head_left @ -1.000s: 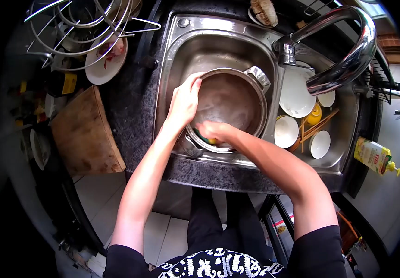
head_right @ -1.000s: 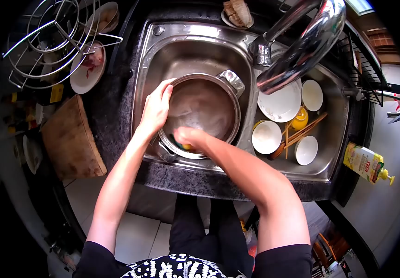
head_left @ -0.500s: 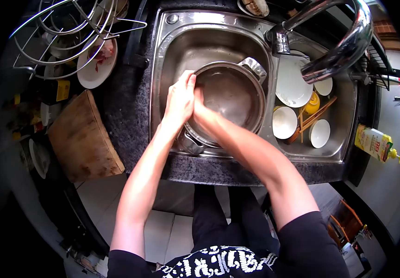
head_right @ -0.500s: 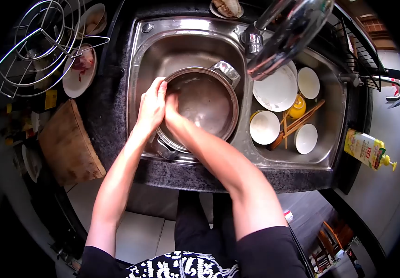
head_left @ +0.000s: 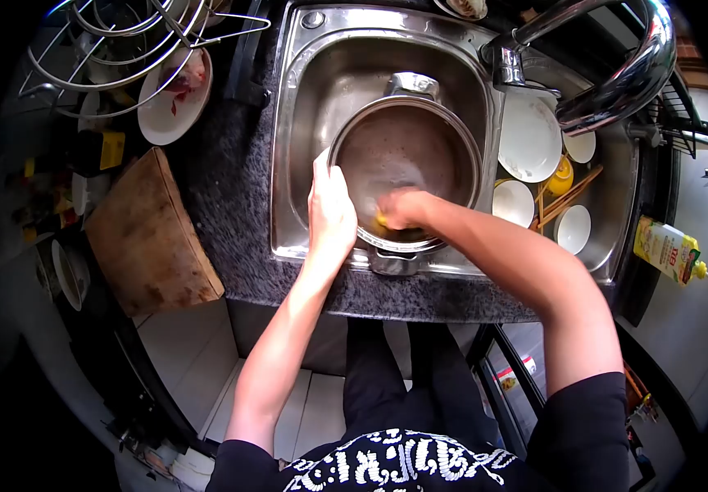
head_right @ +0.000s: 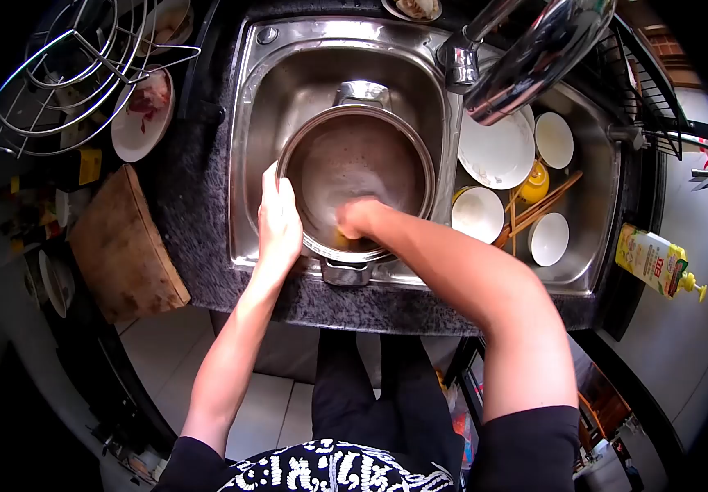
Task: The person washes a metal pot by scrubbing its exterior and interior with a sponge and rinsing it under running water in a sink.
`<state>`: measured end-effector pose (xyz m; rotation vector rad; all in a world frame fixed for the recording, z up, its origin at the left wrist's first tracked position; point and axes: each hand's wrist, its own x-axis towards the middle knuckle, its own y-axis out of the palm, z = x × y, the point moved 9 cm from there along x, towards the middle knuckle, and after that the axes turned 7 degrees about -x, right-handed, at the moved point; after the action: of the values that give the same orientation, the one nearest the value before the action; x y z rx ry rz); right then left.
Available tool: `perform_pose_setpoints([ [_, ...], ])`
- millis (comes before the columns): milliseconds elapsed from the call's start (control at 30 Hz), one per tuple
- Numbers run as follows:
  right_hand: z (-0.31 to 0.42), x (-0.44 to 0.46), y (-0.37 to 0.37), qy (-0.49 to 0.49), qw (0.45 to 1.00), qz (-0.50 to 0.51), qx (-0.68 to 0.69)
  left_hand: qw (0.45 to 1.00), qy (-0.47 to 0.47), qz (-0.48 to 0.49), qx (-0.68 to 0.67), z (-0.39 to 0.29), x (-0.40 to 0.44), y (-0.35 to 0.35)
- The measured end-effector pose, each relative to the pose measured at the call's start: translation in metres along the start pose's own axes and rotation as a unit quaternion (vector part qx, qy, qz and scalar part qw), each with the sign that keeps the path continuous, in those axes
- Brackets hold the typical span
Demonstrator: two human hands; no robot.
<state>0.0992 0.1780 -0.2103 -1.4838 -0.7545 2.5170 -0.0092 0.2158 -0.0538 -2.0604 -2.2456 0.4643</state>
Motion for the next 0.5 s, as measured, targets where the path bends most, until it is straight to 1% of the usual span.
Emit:
perform_pose_setpoints([
  [33,-0.003,-0.003,0.0,0.0,1.0,0.002,0.003,1.0,0.011,0.009,0.017,-0.001,-0.006,-0.001],
  [100,-0.015,-0.004,0.012,0.006,0.99,0.096,-0.103,0.999,0.019,0.021,0.034,0.0,-0.007,-0.004],
  [133,-0.015,0.006,0.025,-0.034,0.988,0.126,-0.082,0.999,0.021,0.014,0.042,0.001,-0.001,-0.007],
  [167,-0.019,0.017,0.034,-0.035,0.988,0.128,-0.082,0.998,0.021,0.007,0.051,0.003,0.005,-0.01],
  [200,-0.002,0.025,0.033,-0.094,0.99,0.098,0.028,1.0,0.024,0.005,0.011,0.007,0.016,-0.009],
  [233,0.016,0.026,0.019,-0.151,0.977,0.065,0.137,1.0,0.027,0.009,0.013,0.004,0.028,-0.007],
  [300,0.021,0.035,-0.004,-0.045,0.965,0.035,0.256,0.997,0.042,0.053,-0.033,0.008,0.051,0.008],
  [333,0.024,0.04,-0.017,-0.054,0.924,0.001,0.378,0.994,0.066,0.084,-0.028,0.007,0.058,0.015],
  [367,0.02,0.045,-0.032,-0.061,0.867,-0.034,0.493,0.994,0.064,0.085,-0.027,0.01,0.057,0.015],
  [400,0.011,0.043,-0.049,-0.039,0.798,-0.091,0.595,0.996,0.033,0.082,-0.01,0.017,0.056,0.014],
  [433,-0.003,0.041,-0.065,-0.017,0.713,-0.146,0.686,0.997,0.002,0.078,0.006,0.019,0.054,0.012],
  [467,-0.026,0.036,-0.077,0.049,0.666,-0.192,0.72,0.998,0.014,0.055,0.029,0.014,0.05,0.008],
  [500,-0.049,0.03,-0.081,0.116,0.612,-0.235,0.746,0.998,0.013,0.054,0.033,0.006,0.045,0.006],
])
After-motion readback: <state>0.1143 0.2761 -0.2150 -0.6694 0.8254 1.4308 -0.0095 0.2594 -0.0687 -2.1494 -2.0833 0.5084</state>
